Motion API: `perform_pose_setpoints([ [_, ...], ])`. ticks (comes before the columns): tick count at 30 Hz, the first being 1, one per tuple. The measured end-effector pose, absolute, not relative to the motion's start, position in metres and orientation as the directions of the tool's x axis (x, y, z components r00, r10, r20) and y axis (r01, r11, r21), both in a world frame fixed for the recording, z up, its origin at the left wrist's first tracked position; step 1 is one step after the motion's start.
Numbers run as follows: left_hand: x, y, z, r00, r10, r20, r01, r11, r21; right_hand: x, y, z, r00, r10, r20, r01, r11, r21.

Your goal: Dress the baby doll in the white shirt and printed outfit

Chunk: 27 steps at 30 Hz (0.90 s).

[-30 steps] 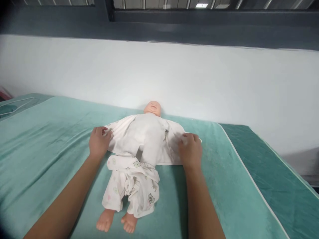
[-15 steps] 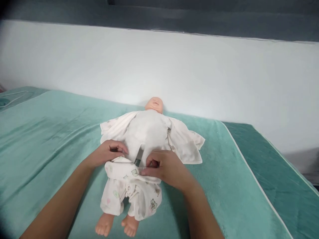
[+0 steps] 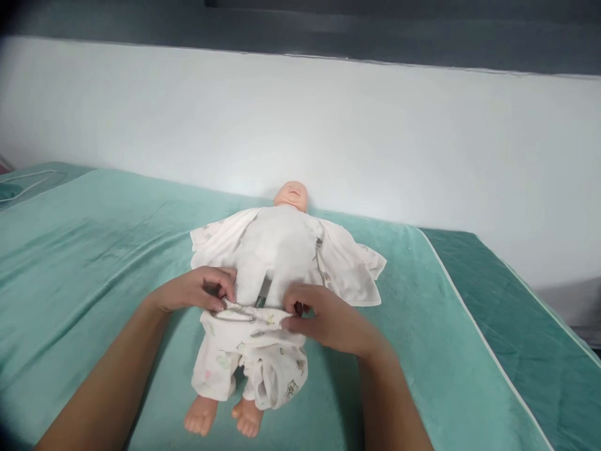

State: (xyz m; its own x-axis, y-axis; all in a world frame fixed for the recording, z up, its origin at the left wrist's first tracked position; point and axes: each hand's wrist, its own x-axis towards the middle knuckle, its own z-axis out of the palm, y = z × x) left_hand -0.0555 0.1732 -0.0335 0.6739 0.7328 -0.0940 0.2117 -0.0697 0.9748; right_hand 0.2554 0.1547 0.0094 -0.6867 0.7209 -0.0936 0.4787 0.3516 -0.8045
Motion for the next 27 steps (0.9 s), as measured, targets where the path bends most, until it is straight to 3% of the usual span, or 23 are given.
perform_pose_setpoints([
  [5, -0.053, 0.172, -0.034, 0.644, 0.756, -0.115, 0.237, -0.055, 0.97, 0.252, 0.162, -0.008, -0.481, 0.876, -0.033, 0.507, 0.247, -0.826],
  [13, -0.057, 0.169, -0.034, 0.669, 0.74, -0.067, 0.194, -0.086, 0.977, 0.254, 0.165, -0.022, -0.289, 0.952, 0.101, 0.494, 0.239, -0.836],
  [20, -0.043, 0.169, -0.05, 0.336, 0.912, 0.235, 0.12, -0.289, 0.95, 0.261, 0.17, -0.03, -0.177, 0.975, 0.134, 0.511, 0.207, -0.834],
  [23, -0.036, 0.169, -0.054, 0.237, 0.937, 0.258, 0.068, -0.281, 0.957, 0.26, 0.172, -0.034, -0.146, 0.972, 0.184, 0.561, 0.235, -0.794],
  [27, -0.03, 0.17, -0.054, 0.161, 0.969, 0.186, -0.032, -0.183, 0.983, 0.256, 0.176, -0.041, -0.059, 0.946, 0.319, 0.624, 0.284, -0.728],
])
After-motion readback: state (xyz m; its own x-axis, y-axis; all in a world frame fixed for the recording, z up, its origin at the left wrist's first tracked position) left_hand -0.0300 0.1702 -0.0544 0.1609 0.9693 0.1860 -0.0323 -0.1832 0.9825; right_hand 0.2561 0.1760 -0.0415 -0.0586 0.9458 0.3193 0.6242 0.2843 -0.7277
